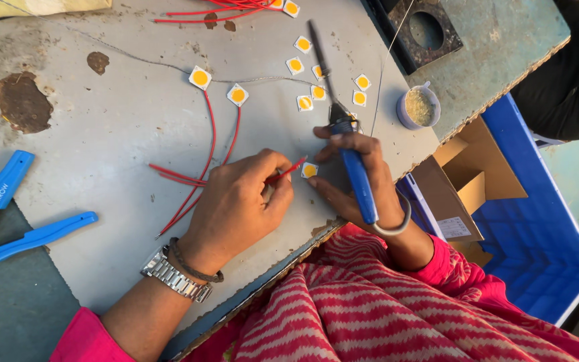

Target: The person solders red wires to the terminals of small square LED modules on a workbench. They repeatedly pick up LEDs, apply solder with a soldering iron, and attach wires, then place the finished units aside.

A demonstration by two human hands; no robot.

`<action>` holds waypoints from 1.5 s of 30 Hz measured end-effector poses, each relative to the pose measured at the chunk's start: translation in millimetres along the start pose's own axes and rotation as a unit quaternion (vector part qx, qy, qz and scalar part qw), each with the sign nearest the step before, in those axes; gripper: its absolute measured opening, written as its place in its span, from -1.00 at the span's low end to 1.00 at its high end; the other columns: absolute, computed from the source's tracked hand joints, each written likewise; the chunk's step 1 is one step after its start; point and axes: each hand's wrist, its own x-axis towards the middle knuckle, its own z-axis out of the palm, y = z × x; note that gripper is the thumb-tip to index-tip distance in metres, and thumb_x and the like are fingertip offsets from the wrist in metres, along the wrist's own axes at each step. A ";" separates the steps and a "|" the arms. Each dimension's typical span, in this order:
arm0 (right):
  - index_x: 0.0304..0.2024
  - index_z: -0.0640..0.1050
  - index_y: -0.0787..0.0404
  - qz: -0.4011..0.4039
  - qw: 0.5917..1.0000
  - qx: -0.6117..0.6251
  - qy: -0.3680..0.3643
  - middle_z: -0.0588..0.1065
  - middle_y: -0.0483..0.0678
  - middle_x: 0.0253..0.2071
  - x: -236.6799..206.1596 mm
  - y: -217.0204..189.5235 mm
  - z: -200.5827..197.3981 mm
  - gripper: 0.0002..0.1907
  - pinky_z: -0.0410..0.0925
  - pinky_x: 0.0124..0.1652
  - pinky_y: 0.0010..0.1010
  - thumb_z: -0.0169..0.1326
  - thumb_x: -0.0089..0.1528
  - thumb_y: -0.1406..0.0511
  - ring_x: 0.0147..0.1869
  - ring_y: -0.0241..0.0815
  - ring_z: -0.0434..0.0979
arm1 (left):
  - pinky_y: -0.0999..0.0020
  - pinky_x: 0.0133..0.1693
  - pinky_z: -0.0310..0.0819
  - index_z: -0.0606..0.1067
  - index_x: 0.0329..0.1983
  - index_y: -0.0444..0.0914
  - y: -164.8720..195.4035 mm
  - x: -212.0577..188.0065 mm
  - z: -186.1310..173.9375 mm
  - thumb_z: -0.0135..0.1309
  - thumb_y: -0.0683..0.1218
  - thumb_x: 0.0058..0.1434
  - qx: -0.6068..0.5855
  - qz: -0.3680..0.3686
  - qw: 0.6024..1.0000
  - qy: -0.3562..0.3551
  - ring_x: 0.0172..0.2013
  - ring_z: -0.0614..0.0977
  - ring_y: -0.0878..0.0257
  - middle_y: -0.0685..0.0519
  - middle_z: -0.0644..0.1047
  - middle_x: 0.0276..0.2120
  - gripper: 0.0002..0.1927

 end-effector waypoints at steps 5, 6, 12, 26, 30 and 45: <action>0.19 0.22 0.17 -0.015 0.999 -0.025 -0.025 0.50 0.20 0.22 -3.8 -7.1 0.2 -0.33 0.50 0.09 -0.30 0.33 0.20 0.52 0.17 -0.13 0.65 | 0.15 -0.49 0.45 0.47 -0.35 -0.28 -2.0 -0.7 0.1 0.18 -0.16 0.14 0.063 0.005 0.995 -0.080 -0.53 0.63 0.04 -0.02 0.57 -0.53 -0.88; 0.20 0.22 0.18 -0.012 0.999 -0.019 -0.026 0.51 0.17 0.19 -5.5 -7.5 0.3 -0.33 0.51 0.09 -0.31 0.32 0.21 0.52 0.22 -0.09 0.63 | 0.13 -0.49 0.44 0.46 -0.37 -0.28 -2.5 -1.1 0.3 0.18 -0.15 0.13 0.075 0.012 0.993 -0.086 -0.52 0.62 0.02 -0.03 0.57 -0.53 -0.87; 0.21 0.20 0.18 -0.005 1.000 0.007 -0.020 0.52 0.14 0.16 -14.0 -3.0 1.4 -0.34 0.53 0.12 -0.30 0.29 0.23 0.54 0.29 0.01 0.60 | 0.14 -0.48 0.45 0.50 -0.36 -0.26 -3.6 -3.2 1.1 0.20 -0.13 0.14 0.097 0.034 0.989 -0.107 -0.52 0.61 0.04 0.01 0.57 -0.43 -0.87; 0.35 0.25 0.24 0.051 0.985 0.163 0.012 0.49 0.31 0.21 -27.5 1.9 -11.7 -0.48 0.52 0.18 -0.23 0.15 0.42 0.51 0.19 -0.01 0.62 | 0.18 -0.49 0.50 0.50 -0.27 -0.27 -2.5 0.7 3.3 0.23 -0.10 0.11 0.158 0.082 0.970 -0.166 -0.51 0.66 0.12 0.06 0.61 -0.31 -0.80; 0.35 0.33 0.37 0.104 0.968 0.186 0.129 0.58 0.28 -0.03 -42.7 13.9 -37.3 -0.53 0.55 -0.02 -0.34 0.12 0.47 0.30 -0.04 -0.08 0.69 | 0.23 -0.50 0.51 0.51 -0.22 -0.30 -3.2 -0.2 3.8 0.25 -0.11 0.10 0.163 0.091 0.966 -0.178 -0.53 0.65 0.14 0.05 0.60 -0.24 -0.76; -0.36 0.51 0.40 0.004 0.955 0.223 0.193 0.47 0.10 -0.46 -33.7 16.9 -88.1 -0.82 0.44 -0.48 -0.48 0.10 0.12 0.34 -0.55 -0.16 0.48 | 0.24 -0.50 0.52 0.54 -0.22 -0.32 -3.3 -1.7 6.1 0.23 -0.12 0.09 0.179 0.101 0.964 -0.168 -0.52 0.66 0.15 0.06 0.59 -0.20 -0.77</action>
